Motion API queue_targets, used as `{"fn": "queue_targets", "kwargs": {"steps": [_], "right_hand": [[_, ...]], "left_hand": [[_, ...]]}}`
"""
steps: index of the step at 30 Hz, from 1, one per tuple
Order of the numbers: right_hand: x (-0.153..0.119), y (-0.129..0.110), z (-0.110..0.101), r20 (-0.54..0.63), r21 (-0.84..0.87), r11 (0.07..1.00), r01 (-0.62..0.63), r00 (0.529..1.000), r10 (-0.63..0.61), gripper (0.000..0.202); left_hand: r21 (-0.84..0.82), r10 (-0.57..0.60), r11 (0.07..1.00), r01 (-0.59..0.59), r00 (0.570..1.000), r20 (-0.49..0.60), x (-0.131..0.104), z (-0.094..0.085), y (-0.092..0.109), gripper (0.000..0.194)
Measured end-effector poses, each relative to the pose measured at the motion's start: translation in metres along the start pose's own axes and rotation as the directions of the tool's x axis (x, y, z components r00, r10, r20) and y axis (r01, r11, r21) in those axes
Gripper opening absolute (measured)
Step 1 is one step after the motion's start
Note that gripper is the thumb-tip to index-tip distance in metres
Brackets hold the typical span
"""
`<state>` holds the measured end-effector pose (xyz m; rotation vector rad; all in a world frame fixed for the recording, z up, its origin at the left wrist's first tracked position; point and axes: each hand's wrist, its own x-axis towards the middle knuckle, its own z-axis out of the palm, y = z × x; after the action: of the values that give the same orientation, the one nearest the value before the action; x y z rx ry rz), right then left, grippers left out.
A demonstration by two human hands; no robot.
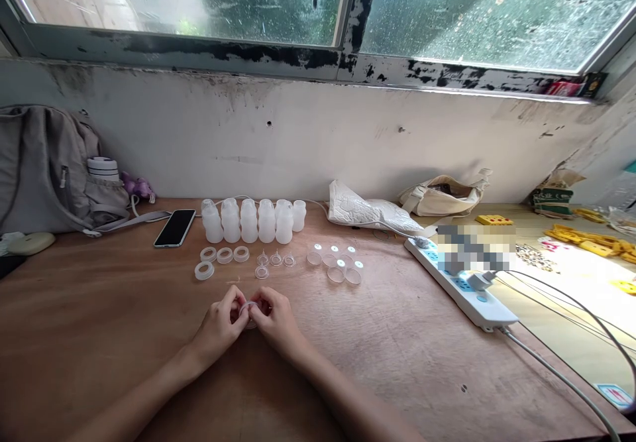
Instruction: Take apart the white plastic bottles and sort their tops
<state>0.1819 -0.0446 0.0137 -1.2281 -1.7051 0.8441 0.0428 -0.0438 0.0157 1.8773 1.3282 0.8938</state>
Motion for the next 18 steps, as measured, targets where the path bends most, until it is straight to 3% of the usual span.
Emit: {"fn": "queue_targets", "kwargs": {"steps": [5,8,13,18], "right_hand": [[0.001,0.011,0.004,0.035,0.23,0.967,-0.107,0.994,0.102,0.018],[0.002,0.014,0.005,0.088,0.346,0.925,-0.156,0.987,0.133,0.02],[0.001,0.014,0.003,0.043,0.195,0.976,-0.095,0.995,0.088,0.02],[0.003,0.019,0.003,-0.001,0.153,0.98,-0.126,0.992,0.128,0.023]], "left_hand": [[-0.149,-0.025,0.988,0.024,1.0,-0.006,0.004,-0.001,-0.002,0.013],[-0.118,-0.009,0.993,0.007,1.0,-0.012,0.005,-0.003,-0.003,0.018],[0.091,0.033,0.995,-0.026,0.997,-0.07,0.007,-0.006,-0.005,0.012],[-0.001,0.043,0.999,-0.043,0.999,-0.024,0.009,-0.004,-0.008,0.015]]}}
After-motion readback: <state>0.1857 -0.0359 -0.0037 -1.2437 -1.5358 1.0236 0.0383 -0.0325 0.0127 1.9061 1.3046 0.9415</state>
